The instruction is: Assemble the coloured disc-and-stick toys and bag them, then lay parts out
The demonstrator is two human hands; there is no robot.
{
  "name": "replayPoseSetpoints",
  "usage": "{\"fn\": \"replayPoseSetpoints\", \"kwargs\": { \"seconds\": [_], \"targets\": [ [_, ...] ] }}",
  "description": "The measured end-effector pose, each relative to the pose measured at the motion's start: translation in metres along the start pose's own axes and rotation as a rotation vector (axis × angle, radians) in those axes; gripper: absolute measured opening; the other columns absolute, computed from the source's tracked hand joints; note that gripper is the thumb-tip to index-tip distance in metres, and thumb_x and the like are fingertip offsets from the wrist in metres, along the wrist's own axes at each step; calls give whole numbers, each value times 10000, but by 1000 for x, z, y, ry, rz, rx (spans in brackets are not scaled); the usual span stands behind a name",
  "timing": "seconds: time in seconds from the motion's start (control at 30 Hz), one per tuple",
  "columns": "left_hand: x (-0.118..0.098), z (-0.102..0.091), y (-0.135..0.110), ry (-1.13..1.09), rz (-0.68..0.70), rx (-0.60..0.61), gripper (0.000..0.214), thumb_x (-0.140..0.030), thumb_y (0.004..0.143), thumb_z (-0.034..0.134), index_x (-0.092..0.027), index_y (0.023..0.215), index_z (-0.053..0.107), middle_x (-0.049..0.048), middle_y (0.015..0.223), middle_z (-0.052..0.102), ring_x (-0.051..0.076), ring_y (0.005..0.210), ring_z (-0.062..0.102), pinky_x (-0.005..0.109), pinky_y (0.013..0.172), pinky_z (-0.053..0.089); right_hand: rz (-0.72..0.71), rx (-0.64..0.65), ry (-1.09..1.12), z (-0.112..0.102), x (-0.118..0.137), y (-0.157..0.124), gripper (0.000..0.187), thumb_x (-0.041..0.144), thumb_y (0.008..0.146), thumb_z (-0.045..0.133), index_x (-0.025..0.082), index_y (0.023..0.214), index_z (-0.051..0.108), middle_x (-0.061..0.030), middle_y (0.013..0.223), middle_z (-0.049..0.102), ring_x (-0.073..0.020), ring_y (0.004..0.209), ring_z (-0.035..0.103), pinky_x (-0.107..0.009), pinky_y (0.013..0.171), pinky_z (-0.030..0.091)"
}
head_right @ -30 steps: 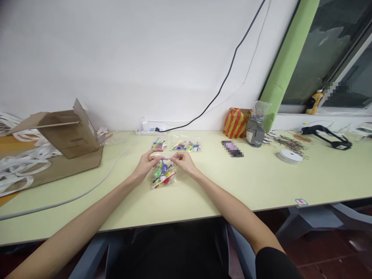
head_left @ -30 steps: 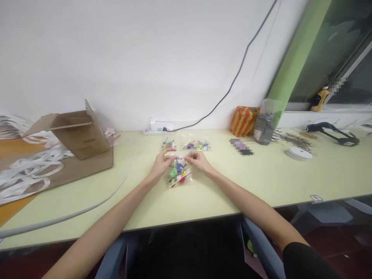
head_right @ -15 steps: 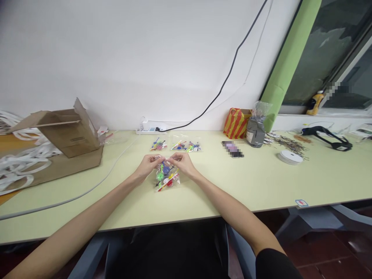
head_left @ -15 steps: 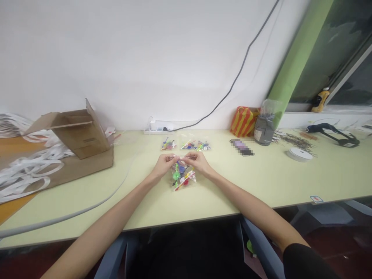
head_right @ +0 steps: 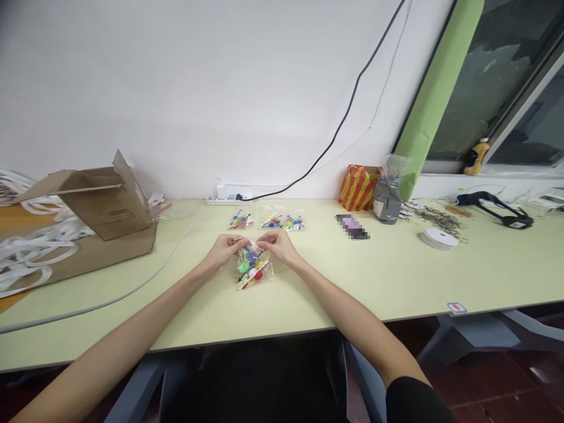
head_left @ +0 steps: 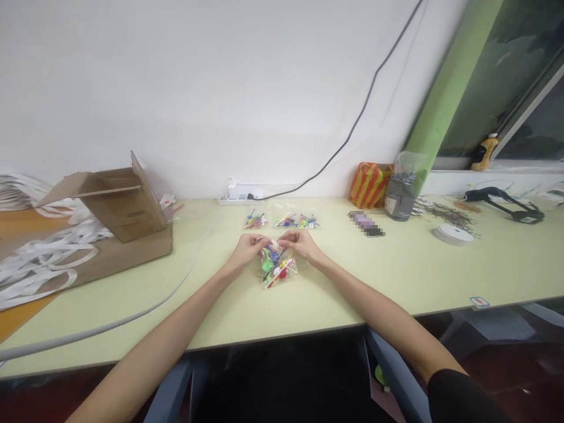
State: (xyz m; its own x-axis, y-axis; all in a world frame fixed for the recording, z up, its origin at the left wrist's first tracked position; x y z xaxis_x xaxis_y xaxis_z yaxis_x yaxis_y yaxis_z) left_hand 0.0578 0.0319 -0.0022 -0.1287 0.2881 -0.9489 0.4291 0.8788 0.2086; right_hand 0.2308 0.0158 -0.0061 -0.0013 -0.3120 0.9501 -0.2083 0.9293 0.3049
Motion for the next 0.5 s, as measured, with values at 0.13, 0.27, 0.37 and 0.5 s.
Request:
{"fn": "replayPoseSetpoints", "kwargs": {
  "seconds": [0.13,0.27,0.37,0.5],
  "targets": [
    [3,-3,0,-75,-45,-44,528,-631,778,701,-118,891,758,111,808,767,183,614,674,260,558,525,13,-91,8,-4,-5,2,335,456,705,788,138,792,730,-71,726,731,-201,690,659,-303,672,485],
    [5,-1,1,-102,-63,-61,583,-684,753,695,-115,874,742,103,746,752,189,585,666,277,552,537,33,-142,31,-5,-12,4,351,480,698,786,143,765,714,-57,715,721,-192,687,642,-297,668,482],
    [5,1,0,-105,-68,-50,587,-686,738,710,-111,855,739,101,726,744,181,554,652,277,532,530,38,-155,45,-5,-17,5,360,495,704,774,150,770,701,-39,705,703,-171,662,610,-283,650,467],
    [7,3,-1,-118,-77,-44,600,-692,761,687,-110,897,734,92,711,734,168,521,634,274,508,519,40,-180,40,-5,-22,4,365,508,719,752,153,780,691,-31,709,690,-163,666,592,-275,654,455]
  ]
}}
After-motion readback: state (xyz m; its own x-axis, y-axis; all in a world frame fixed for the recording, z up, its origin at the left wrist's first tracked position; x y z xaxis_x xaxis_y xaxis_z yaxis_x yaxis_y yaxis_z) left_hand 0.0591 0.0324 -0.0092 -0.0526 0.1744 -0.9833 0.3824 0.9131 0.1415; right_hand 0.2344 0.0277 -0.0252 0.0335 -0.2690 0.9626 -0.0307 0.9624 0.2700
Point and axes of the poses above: each hand's wrist, its own y-axis towards the middle knuckle, its own z-axis out of the palm, x = y × z, the point moved 5 cm from there along y, towards the middle knuckle
